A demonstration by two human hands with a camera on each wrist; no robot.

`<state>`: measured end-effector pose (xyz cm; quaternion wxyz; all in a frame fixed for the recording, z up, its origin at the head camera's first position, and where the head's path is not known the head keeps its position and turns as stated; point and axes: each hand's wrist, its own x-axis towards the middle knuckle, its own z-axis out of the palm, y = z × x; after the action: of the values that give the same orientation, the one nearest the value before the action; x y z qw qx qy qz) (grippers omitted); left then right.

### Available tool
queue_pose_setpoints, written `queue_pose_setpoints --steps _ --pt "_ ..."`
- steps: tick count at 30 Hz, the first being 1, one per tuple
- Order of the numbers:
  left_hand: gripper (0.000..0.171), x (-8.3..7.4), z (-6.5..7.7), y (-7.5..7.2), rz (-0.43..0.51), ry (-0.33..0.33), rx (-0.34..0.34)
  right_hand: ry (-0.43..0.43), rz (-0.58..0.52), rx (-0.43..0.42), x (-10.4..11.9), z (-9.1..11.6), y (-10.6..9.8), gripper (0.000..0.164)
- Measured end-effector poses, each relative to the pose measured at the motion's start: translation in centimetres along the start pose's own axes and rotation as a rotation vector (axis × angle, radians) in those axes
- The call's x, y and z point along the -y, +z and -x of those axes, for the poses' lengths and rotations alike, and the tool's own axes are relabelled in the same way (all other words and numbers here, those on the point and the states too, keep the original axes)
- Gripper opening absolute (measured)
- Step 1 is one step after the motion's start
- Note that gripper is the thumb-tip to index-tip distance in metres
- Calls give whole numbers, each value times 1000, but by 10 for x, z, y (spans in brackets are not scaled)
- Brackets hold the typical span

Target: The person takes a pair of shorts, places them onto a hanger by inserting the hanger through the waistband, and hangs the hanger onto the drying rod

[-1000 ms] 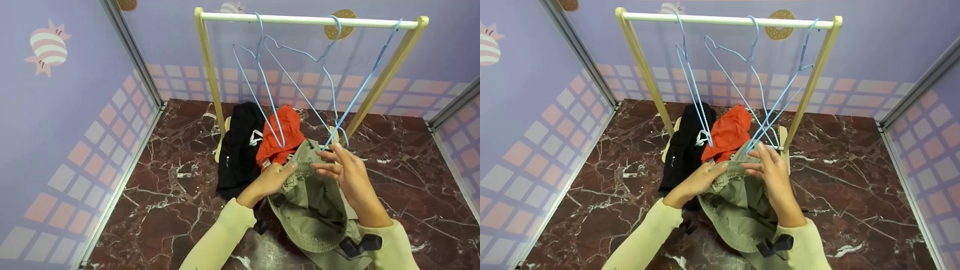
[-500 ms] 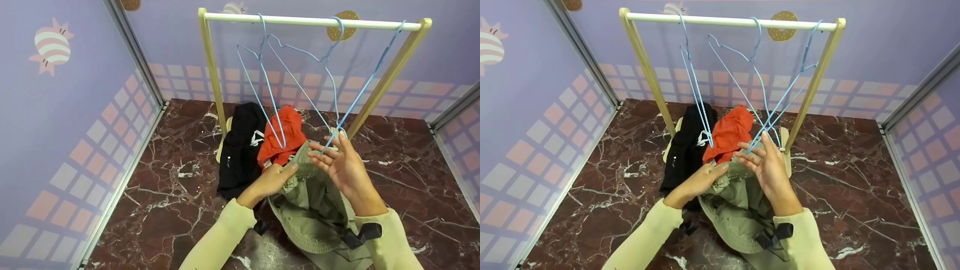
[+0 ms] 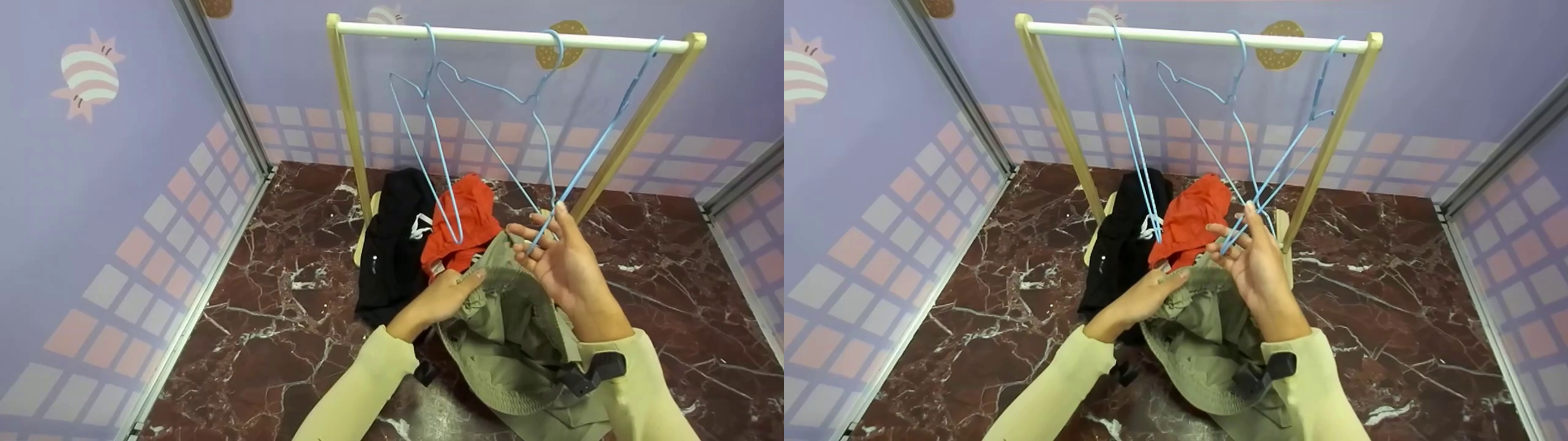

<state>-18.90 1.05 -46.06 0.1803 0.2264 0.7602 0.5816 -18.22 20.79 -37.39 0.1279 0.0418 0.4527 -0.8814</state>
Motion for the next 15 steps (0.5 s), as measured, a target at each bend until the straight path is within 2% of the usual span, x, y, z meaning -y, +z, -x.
queue_pose_setpoints --steps 3,7,15 --pt "57 0 0 -1 -34 -2 -17 3 -45 1 2 -1 -1 52" --pt "58 1 1 -1 -27 -6 -14 -2 -90 8 2 -1 -1 42" --pt "57 3 2 -1 -30 -15 -21 -15 -100 7 2 -2 -1 34"
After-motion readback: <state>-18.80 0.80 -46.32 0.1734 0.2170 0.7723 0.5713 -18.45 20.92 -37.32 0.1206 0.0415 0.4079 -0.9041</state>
